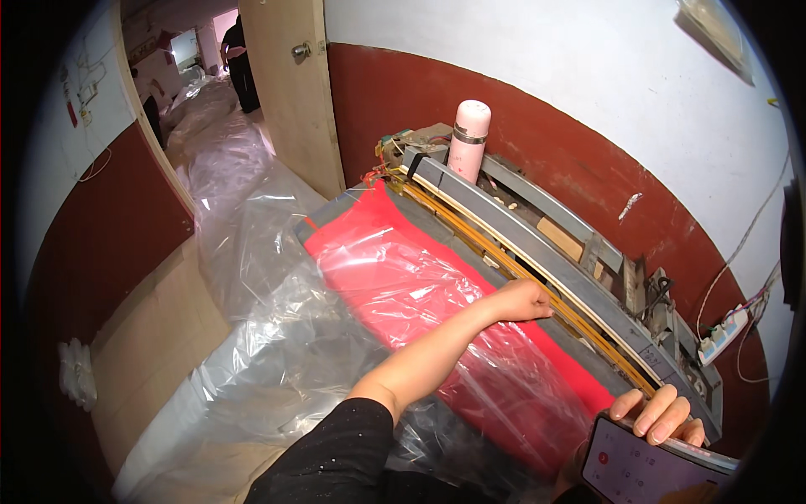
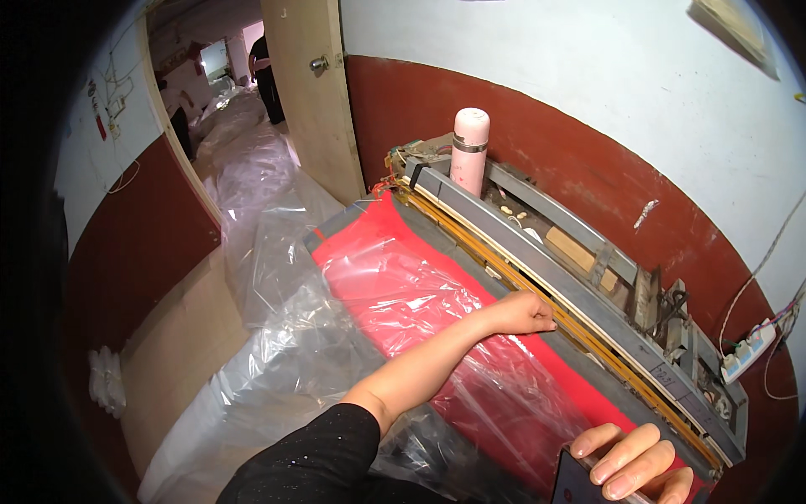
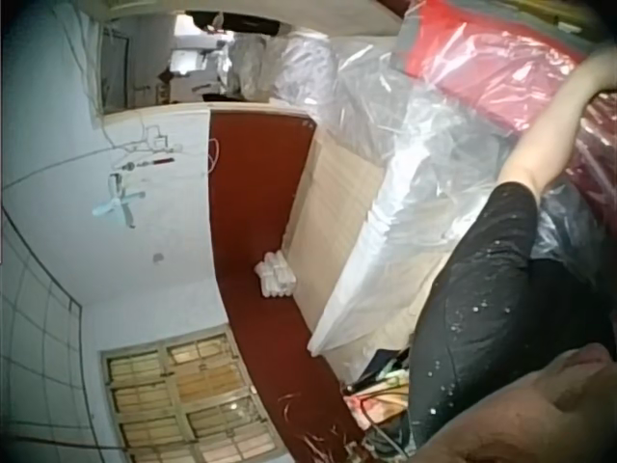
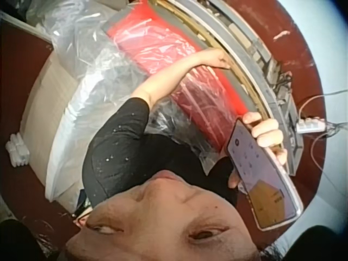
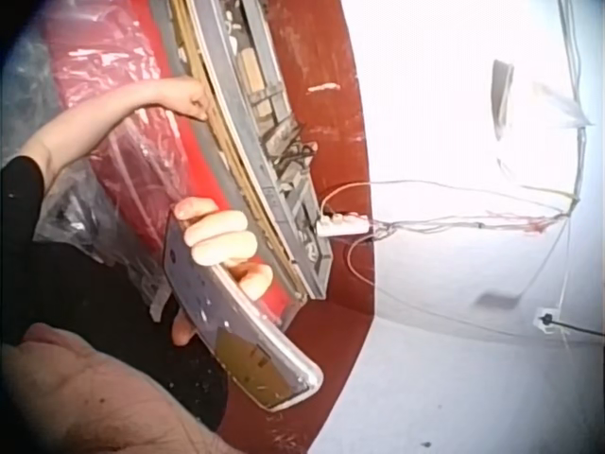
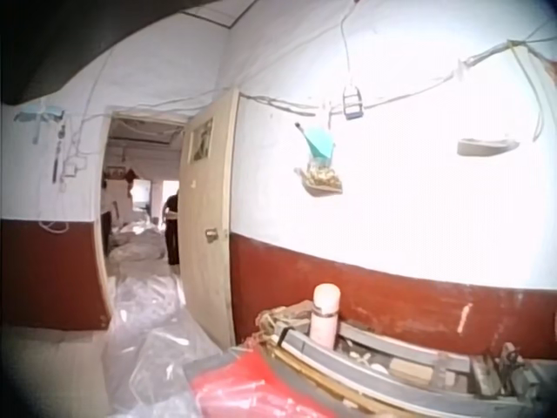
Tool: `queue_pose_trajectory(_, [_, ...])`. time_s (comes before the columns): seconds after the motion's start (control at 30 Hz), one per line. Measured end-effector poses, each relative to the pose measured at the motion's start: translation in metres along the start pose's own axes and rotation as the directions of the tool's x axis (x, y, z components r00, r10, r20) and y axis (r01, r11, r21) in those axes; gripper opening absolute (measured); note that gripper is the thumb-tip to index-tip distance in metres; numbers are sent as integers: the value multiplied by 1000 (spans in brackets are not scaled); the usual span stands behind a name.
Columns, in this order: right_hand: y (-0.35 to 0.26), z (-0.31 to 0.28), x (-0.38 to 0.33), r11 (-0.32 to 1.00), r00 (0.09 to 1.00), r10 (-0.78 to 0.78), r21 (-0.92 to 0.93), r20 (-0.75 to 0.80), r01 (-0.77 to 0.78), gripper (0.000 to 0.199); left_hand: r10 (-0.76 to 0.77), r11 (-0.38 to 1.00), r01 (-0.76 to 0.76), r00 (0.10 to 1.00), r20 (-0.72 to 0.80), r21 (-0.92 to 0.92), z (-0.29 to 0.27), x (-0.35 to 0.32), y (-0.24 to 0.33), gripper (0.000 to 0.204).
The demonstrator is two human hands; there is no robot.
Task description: The person spreads and seals plastic sheeting on a heat-sealing machine by hand, then picks up a smartphone while holding the plastic in place.
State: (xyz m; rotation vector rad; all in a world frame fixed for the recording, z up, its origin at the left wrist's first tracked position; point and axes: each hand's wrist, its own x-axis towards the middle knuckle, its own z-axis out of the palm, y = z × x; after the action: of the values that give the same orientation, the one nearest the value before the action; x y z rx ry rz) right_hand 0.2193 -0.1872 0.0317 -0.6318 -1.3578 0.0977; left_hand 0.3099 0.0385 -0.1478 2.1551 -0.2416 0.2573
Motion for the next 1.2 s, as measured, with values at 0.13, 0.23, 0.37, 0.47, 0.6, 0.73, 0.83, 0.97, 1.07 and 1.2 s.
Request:
queue_pose_trajectory(0.13, [-3,1,2,1000,1000,10,-29,-17,-11,35,-18,1000,17,999,29,22,0,4,5,27])
queue_pose_trajectory(0.23, [2,0,0,1000,1000,-9,-8,-7,9,34,22,999,-22,1000,-6,28,-1,0,1,28])
queue_pose_trajectory(0.37, [4,7,-1,999,996,-40,-39,-78,37,34,-14,1000,14,1000,12,14,-2,0,5,28])
queue_pose_trajectory(0.47, [5,16,-1,996,987,-76,-48,-142,70,33,-5,1000,4,1000,24,25,-1,2,7,28])
queue_pose_trajectory(0.6, [3,11,1,998,995,-57,-30,-82,54,31,10,1000,-11,1000,8,27,-2,1,6,27])
queue_pose_trajectory(0.73, [-5,18,4,998,995,-10,-64,-104,4,33,-9,998,7,1000,25,55,-1,3,5,29])
queue_pose_trajectory(0.83, [-8,15,1,998,993,38,-39,-114,-43,34,-1,998,-1,999,34,57,-5,0,9,29])
queue_pose_trajectory(0.97, [-8,19,2,997,992,43,-58,-120,-50,33,23,999,-24,1000,13,24,-4,-3,8,28])
queue_pose_trajectory(1.07, [-9,19,2,997,992,55,-51,-112,-61,34,-35,998,32,997,62,53,-5,1,12,29])
queue_pose_trajectory(1.2, [-12,5,1,997,998,69,-33,-13,-69,41,3,999,-5,999,45,33,-2,4,12,29])
